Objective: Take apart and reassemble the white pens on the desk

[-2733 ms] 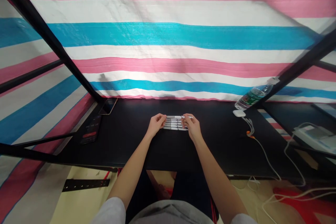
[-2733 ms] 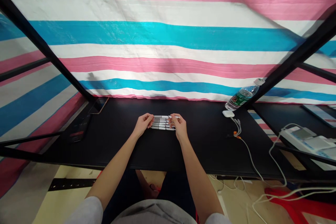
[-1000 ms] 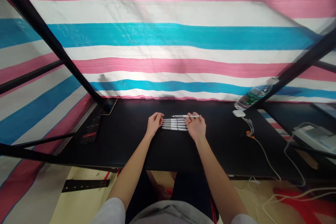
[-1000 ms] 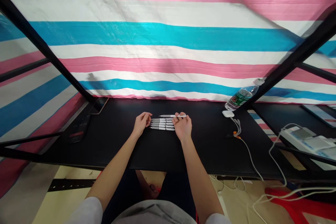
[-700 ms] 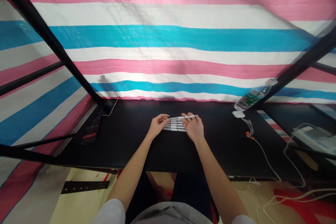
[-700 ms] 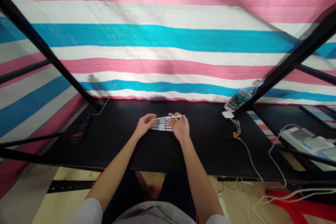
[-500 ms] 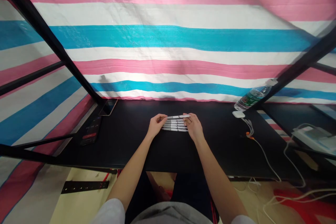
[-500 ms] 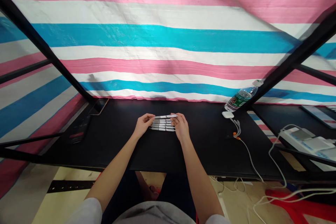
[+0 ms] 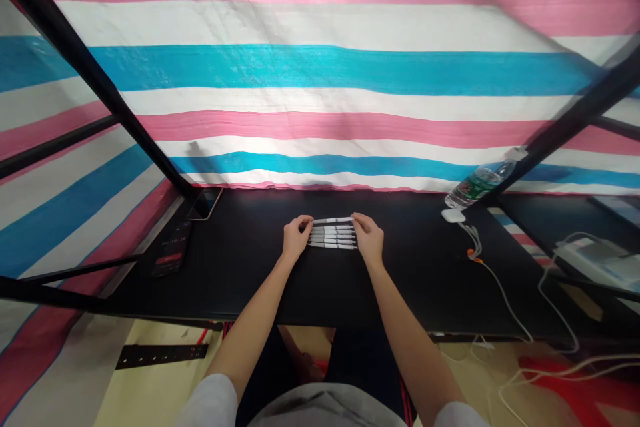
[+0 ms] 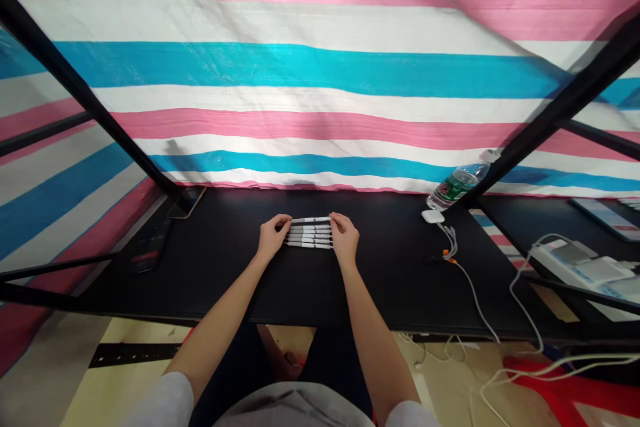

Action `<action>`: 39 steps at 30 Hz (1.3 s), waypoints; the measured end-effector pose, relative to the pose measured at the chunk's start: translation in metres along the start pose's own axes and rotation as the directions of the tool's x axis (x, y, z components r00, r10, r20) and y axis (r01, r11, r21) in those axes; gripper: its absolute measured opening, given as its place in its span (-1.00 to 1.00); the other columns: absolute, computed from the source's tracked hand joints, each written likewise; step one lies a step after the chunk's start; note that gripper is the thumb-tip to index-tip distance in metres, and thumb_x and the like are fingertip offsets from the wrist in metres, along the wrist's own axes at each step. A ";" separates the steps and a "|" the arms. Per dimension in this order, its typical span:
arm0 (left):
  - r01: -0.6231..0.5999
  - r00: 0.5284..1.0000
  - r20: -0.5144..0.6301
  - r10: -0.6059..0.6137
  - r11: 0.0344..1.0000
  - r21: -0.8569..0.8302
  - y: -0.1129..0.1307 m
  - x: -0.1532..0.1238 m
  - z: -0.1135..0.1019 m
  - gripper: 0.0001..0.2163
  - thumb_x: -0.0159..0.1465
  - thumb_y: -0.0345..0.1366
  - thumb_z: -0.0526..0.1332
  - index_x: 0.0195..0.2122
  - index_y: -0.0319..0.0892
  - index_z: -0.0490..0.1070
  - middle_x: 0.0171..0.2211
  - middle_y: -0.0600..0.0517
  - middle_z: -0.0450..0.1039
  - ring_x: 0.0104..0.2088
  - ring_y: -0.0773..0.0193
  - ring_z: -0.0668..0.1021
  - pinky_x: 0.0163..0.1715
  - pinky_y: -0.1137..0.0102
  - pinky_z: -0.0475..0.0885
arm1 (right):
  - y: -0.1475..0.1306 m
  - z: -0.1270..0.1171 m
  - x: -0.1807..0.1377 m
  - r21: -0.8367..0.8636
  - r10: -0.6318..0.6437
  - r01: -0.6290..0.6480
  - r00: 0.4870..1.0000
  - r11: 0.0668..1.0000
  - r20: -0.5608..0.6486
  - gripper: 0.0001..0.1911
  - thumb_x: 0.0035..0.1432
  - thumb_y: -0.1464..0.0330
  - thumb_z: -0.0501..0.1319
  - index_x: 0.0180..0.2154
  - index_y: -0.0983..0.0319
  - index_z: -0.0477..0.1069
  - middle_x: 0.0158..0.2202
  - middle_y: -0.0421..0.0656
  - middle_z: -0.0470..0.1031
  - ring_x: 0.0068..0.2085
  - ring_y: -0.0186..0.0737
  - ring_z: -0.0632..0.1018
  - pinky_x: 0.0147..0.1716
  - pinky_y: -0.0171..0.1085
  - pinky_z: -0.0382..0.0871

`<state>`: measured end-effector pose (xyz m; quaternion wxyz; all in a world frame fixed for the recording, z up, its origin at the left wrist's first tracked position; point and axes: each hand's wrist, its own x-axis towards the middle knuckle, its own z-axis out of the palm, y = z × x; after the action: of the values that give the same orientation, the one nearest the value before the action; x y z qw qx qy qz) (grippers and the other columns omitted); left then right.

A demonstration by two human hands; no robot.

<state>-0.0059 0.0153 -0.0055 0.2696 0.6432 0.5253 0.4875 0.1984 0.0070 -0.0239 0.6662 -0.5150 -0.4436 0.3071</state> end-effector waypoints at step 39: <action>-0.370 0.849 0.470 0.242 0.907 0.201 0.001 -0.005 -0.007 -0.44 0.11 -0.07 0.34 0.16 -0.03 0.37 0.16 -0.11 0.34 0.17 -0.04 0.34 0.23 0.03 0.11 | 0.006 -0.001 -0.009 -0.461 -0.138 0.252 0.954 0.851 0.267 -0.60 0.15 0.07 0.17 -0.15 0.20 0.55 -0.10 0.05 0.40 -0.03 0.07 0.41 0.09 0.10 0.28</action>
<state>-0.0121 0.0092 -0.0041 0.2028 0.8433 0.4059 0.2880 0.1959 -0.0001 -0.0319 0.4871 -0.5809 -0.6292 0.1711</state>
